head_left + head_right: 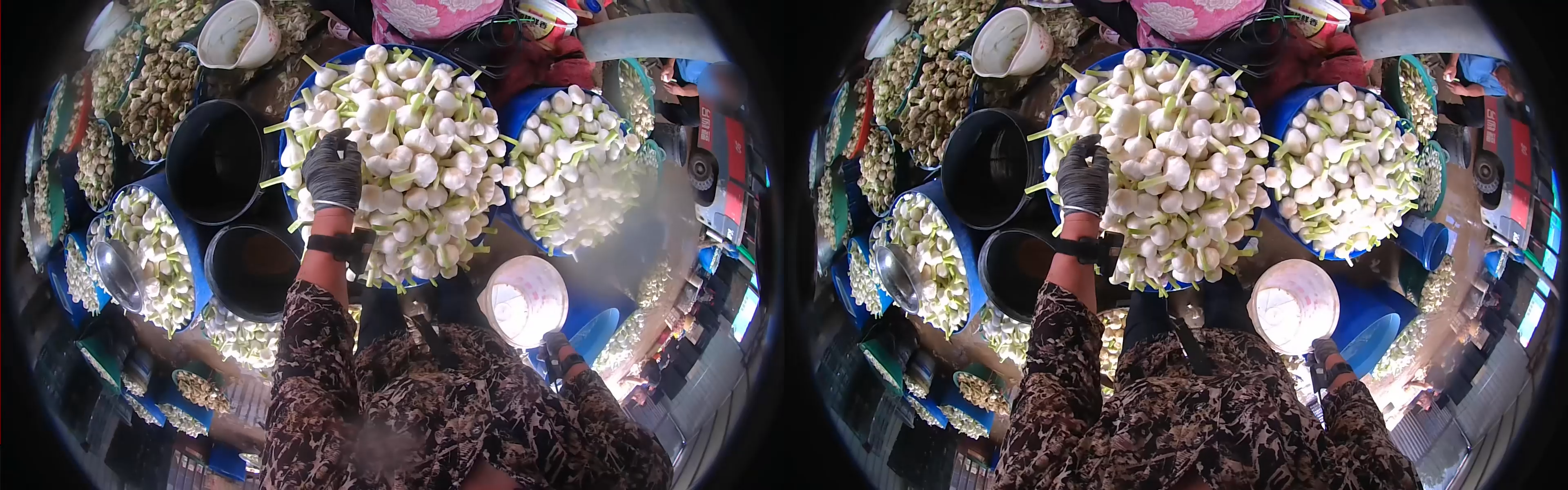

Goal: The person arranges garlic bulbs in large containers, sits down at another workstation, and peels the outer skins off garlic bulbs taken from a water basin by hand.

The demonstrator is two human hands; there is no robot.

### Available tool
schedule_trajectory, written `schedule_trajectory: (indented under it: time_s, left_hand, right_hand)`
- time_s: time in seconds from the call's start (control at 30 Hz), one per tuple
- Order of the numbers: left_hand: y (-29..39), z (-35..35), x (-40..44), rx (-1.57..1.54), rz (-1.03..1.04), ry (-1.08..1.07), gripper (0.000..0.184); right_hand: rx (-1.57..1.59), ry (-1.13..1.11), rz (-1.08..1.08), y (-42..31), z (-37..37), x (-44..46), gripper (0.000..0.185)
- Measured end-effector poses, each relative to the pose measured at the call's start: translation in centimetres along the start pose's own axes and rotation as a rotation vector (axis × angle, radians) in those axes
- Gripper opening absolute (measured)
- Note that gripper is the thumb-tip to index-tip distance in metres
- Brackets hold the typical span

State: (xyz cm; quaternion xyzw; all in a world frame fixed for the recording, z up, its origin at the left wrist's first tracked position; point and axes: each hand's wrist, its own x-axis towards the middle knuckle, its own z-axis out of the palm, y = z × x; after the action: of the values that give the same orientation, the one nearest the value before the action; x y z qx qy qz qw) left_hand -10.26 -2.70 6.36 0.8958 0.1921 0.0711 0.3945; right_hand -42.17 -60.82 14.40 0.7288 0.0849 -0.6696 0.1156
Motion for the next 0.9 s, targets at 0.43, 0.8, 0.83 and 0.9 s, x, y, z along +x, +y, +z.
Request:
schedule_trajectory:
  time_s: [0.43, 0.8, 0.83, 0.9]
  left_hand:
    - [9.6, 1.9, -0.1, 0.656, 0.031, -0.719, 0.035]
    - [2.2, -0.8, 2.1, -0.185, -0.201, -0.168, 0.035]
    - [0.8, -0.7, 3.6, -0.203, -0.189, -0.109, 0.034]
    - [-1.2, -0.4, 6.3, -0.152, -0.166, -0.024, 0.033]
  right_hand:
    - [-0.028, 0.122, -0.068, 1.9, 2.1, 1.2, 0.045]
    - [1.573, 0.103, 0.524, 2.4, 5.7, 3.2, 0.016]
    - [1.661, 0.116, 0.532, 2.4, 5.8, 3.3, 0.013]
    - [1.685, 0.113, 0.524, 1.7, 5.1, 3.0, 0.010]
